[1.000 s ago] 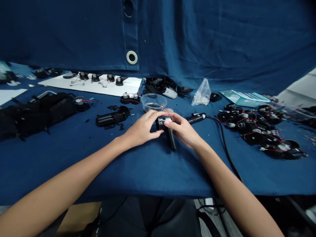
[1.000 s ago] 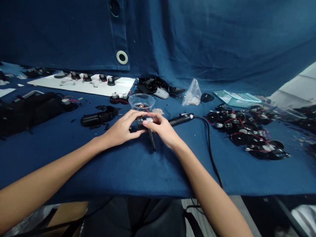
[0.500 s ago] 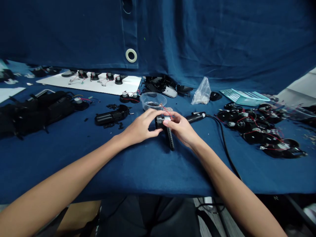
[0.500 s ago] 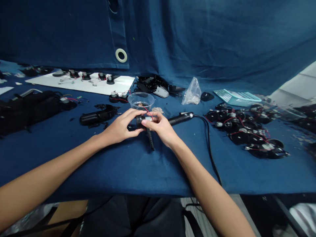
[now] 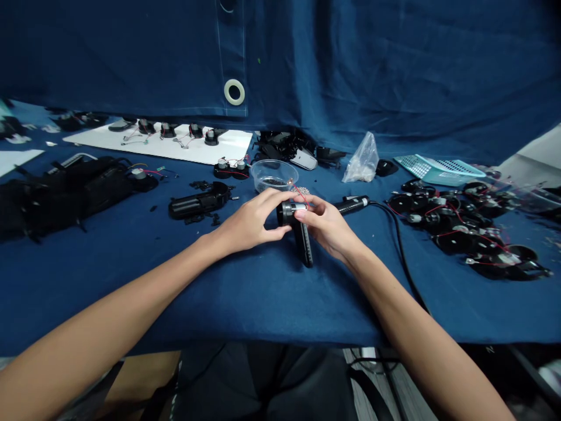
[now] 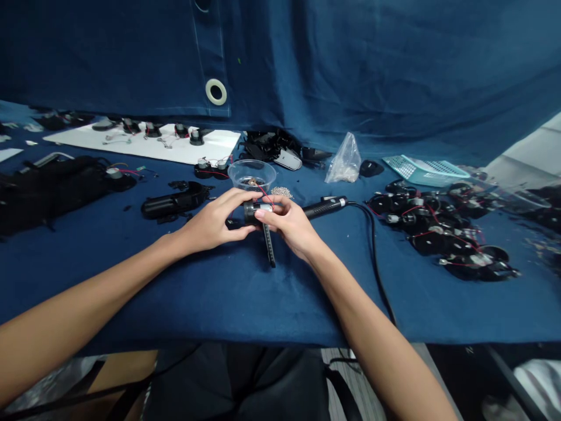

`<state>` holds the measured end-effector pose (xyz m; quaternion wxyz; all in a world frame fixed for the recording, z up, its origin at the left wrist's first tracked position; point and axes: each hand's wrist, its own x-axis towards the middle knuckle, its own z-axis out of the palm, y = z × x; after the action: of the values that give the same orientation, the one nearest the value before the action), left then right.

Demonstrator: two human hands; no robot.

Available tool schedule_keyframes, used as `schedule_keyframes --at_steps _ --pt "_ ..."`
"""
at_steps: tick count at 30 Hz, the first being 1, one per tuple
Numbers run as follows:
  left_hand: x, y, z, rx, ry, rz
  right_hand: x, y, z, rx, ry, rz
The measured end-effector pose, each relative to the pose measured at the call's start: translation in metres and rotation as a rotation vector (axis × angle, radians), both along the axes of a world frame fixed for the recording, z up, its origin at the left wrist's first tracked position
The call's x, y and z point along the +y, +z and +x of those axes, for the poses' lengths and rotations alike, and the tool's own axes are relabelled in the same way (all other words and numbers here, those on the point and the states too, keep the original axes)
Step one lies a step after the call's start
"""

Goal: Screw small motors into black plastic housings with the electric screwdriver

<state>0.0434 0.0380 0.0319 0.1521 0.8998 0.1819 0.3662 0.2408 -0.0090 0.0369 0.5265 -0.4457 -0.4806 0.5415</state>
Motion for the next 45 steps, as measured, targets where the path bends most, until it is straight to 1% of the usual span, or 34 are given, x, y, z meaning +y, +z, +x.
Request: schedule_keyframes --at_steps 6,11,15,21,27,36,45 --pt "-0.0009 0.0007 0.0001 -0.016 -0.009 -0.011 -0.0009 0.0012 -0.001 0.029 0.005 -0.007" --pt "-0.0006 -0.0013 -0.0001 -0.008 -0.018 -0.036 -0.0007 -0.0005 -0.0008 0.012 0.001 -0.02" --pt "-0.0015 -0.004 0.0005 0.003 -0.006 -0.034 0.0004 -0.0048 0.0005 -0.004 0.031 -0.011" --pt "-0.0009 -0.0057 0.0012 0.014 0.01 -0.011 0.0007 -0.0048 -0.0007 0.005 0.012 -0.031" --pt "-0.0014 -0.0039 0.0009 0.0 -0.003 0.004 -0.0006 -0.001 0.0006 0.045 0.048 -0.056" --pt "-0.0034 0.0014 -0.001 -0.009 -0.019 0.016 -0.0003 -0.0016 0.0024 0.076 0.07 -0.032" --pt "-0.003 0.001 -0.0011 -0.019 -0.015 0.013 -0.0013 0.0007 0.0008 0.089 0.072 -0.021"
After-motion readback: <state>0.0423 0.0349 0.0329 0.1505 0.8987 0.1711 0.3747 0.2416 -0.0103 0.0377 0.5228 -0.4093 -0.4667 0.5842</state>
